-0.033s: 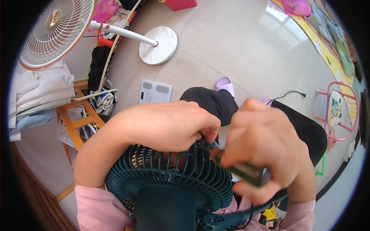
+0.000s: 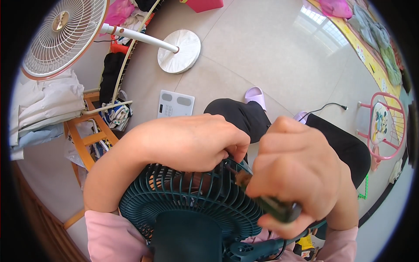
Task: The person uses a screwdriver to tighten a screw on the motor housing of a green fan, then picks up and handles a second white fan.
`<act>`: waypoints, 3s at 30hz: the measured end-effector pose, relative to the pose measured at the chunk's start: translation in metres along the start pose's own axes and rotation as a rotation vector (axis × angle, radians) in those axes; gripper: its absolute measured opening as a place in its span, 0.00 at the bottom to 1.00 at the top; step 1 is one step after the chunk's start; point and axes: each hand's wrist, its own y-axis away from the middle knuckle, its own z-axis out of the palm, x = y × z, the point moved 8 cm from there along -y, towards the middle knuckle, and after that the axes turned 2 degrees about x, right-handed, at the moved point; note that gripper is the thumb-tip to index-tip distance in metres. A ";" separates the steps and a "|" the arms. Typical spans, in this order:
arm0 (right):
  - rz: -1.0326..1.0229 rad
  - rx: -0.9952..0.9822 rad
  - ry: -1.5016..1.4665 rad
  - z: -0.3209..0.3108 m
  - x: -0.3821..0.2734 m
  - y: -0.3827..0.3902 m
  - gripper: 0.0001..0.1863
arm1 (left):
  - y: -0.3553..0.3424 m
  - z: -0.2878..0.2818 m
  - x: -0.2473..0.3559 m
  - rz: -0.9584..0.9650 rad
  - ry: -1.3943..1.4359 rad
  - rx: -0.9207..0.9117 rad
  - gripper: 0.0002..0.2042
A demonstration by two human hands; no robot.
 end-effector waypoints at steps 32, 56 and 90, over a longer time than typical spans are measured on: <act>0.153 0.131 0.016 -0.013 0.012 0.007 0.18 | 0.001 -0.007 0.003 -0.031 -0.106 0.122 0.11; 0.683 0.337 -0.658 0.002 0.119 0.049 0.12 | -0.034 0.039 -0.061 -0.166 0.979 -0.251 0.19; 0.014 -0.054 -0.010 -0.008 0.029 -0.044 0.12 | -0.027 0.021 -0.041 -0.172 0.727 -0.114 0.12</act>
